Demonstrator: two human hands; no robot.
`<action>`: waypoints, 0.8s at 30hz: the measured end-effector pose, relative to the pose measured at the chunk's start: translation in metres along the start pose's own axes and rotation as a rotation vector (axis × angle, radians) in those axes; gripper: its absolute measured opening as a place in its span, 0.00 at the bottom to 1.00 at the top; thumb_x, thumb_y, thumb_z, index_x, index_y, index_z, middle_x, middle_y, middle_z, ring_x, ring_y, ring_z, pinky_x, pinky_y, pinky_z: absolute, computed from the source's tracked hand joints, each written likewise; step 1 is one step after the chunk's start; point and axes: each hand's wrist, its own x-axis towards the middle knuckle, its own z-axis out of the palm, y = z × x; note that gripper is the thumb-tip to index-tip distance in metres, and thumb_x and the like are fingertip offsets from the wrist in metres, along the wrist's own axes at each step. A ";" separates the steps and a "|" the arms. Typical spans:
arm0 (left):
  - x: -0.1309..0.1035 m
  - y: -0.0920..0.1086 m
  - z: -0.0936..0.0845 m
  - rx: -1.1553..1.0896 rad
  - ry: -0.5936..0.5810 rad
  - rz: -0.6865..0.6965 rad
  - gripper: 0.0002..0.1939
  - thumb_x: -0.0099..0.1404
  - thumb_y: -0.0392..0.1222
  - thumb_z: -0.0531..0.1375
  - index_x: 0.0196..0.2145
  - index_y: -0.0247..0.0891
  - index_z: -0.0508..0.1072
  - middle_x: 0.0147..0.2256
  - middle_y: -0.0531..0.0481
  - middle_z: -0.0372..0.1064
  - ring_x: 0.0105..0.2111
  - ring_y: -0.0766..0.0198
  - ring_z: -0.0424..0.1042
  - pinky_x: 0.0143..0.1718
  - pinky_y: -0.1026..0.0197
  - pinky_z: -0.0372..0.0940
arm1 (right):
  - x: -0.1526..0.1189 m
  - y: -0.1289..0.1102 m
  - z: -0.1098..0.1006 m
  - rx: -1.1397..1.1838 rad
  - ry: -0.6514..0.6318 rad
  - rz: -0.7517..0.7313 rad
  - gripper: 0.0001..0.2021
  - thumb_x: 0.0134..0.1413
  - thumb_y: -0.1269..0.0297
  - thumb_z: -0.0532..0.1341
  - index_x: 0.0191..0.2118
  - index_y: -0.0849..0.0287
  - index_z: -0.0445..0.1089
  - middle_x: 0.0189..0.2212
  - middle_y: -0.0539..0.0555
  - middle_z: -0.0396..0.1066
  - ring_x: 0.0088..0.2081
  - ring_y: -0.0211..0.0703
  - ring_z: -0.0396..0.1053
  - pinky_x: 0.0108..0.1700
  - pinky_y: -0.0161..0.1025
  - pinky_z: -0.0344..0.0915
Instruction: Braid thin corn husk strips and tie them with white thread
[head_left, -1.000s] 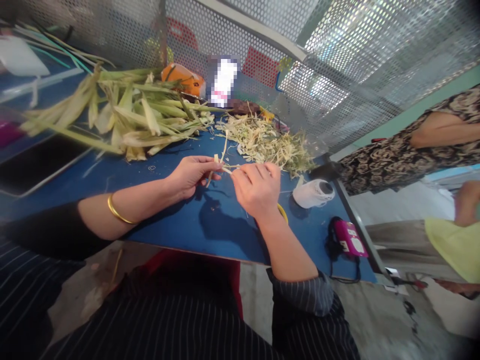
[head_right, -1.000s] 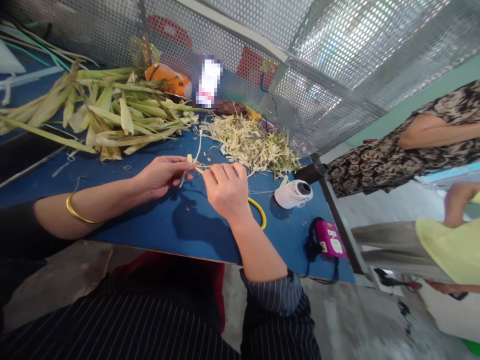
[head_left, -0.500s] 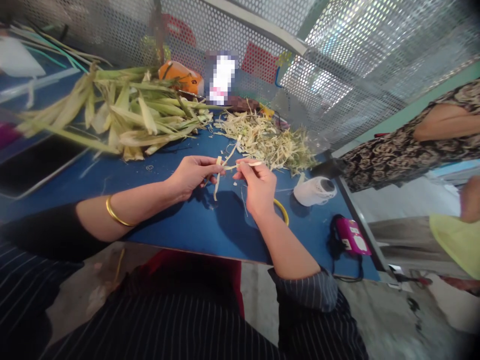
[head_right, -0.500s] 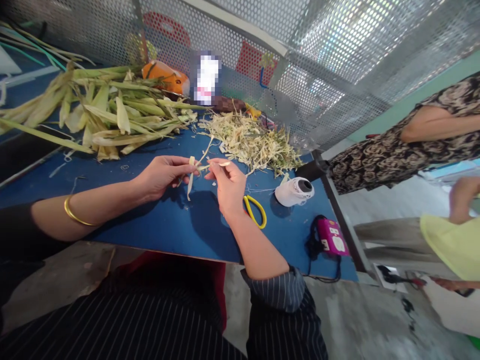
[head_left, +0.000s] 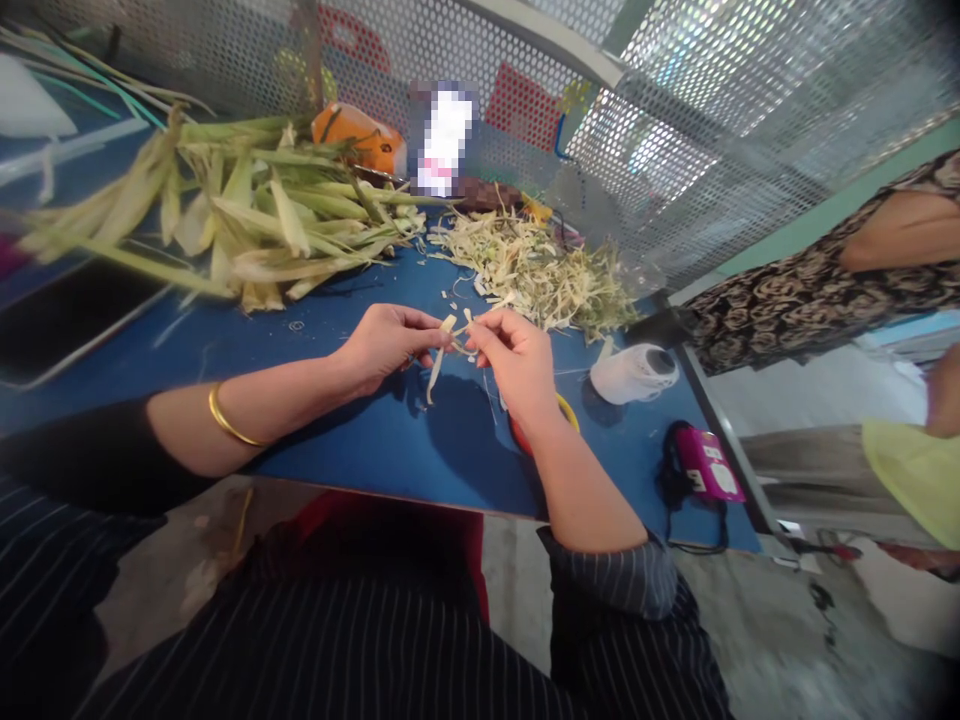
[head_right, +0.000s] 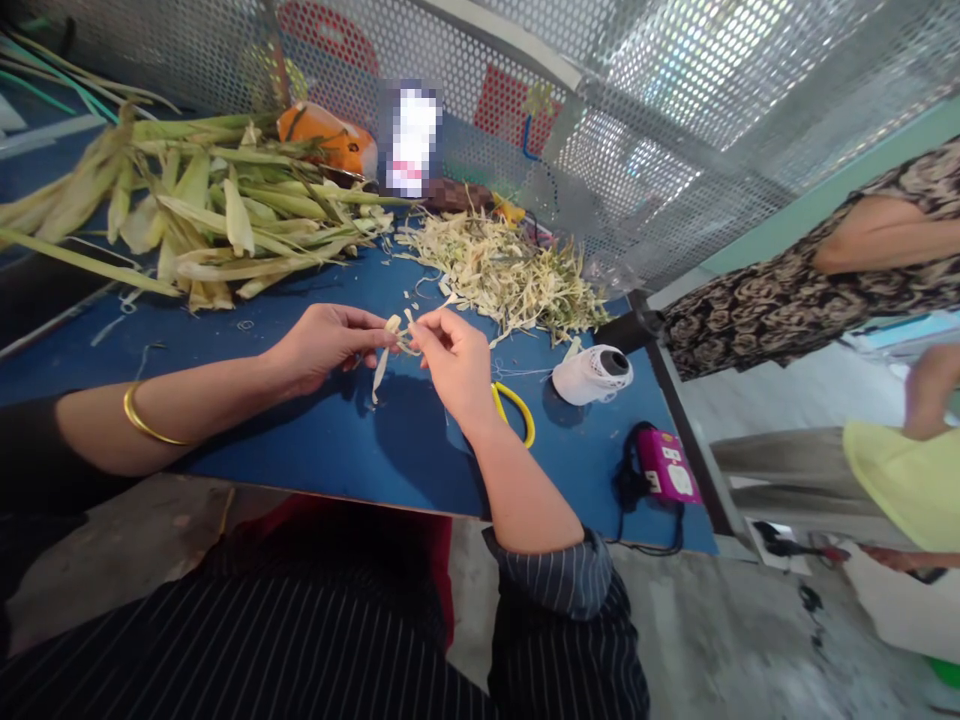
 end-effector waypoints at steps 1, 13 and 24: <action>0.000 0.000 0.000 0.002 0.005 0.004 0.10 0.51 0.44 0.69 0.29 0.33 0.80 0.27 0.44 0.76 0.20 0.71 0.64 0.16 0.67 0.50 | 0.000 0.000 -0.001 -0.026 -0.024 0.003 0.07 0.56 0.61 0.61 0.30 0.57 0.69 0.23 0.46 0.70 0.21 0.30 0.64 0.27 0.32 0.62; -0.005 0.005 0.003 0.094 0.032 0.071 0.09 0.53 0.41 0.68 0.29 0.32 0.81 0.21 0.49 0.73 0.17 0.73 0.63 0.17 0.68 0.55 | 0.000 0.004 -0.002 -0.140 -0.116 0.033 0.06 0.53 0.64 0.61 0.28 0.58 0.71 0.20 0.45 0.68 0.21 0.32 0.65 0.26 0.33 0.62; -0.010 -0.001 -0.003 0.412 -0.034 0.262 0.12 0.59 0.44 0.63 0.35 0.33 0.83 0.20 0.52 0.72 0.22 0.70 0.66 0.23 0.69 0.57 | -0.003 0.002 0.001 -0.137 -0.179 0.031 0.07 0.57 0.63 0.58 0.40 0.58 0.67 0.23 0.46 0.69 0.22 0.36 0.71 0.32 0.36 0.68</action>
